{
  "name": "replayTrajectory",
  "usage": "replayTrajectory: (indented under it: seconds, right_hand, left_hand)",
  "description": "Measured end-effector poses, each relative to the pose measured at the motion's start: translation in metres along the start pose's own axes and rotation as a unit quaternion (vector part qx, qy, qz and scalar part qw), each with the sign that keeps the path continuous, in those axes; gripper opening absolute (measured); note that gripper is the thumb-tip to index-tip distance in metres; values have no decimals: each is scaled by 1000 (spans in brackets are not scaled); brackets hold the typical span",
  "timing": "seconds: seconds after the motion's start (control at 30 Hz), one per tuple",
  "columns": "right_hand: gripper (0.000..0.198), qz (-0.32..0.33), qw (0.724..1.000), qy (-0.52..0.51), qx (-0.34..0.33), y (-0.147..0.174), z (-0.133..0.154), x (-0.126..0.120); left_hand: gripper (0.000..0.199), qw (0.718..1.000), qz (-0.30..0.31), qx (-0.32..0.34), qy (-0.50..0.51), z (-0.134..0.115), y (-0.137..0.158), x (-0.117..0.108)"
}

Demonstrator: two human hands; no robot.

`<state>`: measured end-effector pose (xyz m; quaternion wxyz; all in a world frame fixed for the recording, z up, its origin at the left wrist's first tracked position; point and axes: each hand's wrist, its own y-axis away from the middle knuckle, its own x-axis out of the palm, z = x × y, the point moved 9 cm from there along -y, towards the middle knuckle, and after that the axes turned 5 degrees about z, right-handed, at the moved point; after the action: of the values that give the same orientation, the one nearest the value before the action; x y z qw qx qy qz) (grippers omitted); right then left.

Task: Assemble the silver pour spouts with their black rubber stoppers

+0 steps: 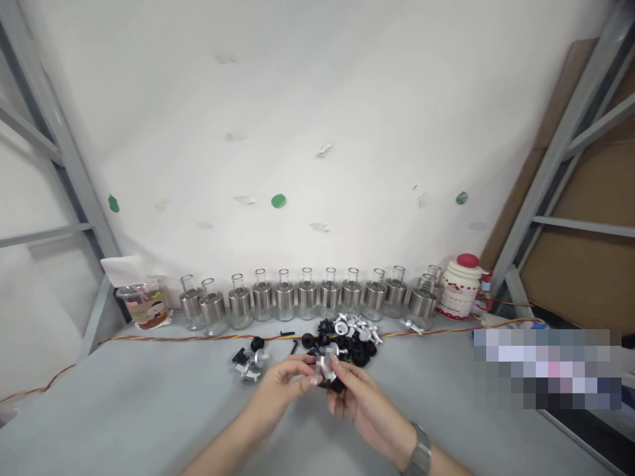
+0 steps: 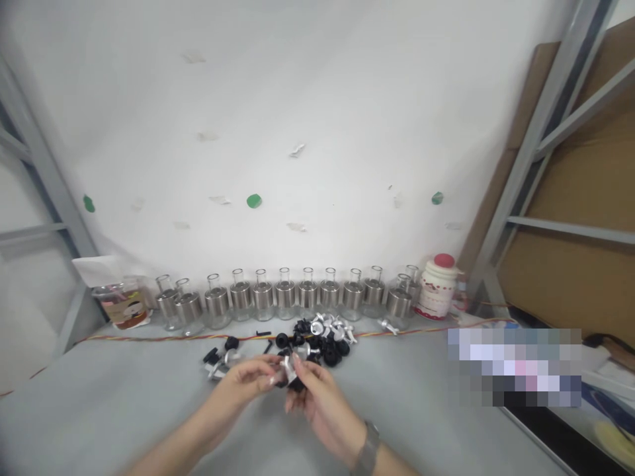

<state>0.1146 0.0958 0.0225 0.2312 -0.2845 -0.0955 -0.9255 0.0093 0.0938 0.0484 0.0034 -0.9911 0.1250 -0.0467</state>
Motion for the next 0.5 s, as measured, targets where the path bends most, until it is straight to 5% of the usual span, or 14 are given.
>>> replayTrajectory:
  seconds: [0.1,0.3,0.5]
  right_hand:
    - [34,11,999,20,36,-2,-15,3]
    - [45,33,984,173,24,-3,-23,4]
    - [30,-31,884,454,-110,13,29,1]
  left_hand:
    - [17,994,61,-17,89,12,2,20]
    - [16,978,27,-38,205,29,5,24]
    - [17,969,-32,-51,238,25,4,10]
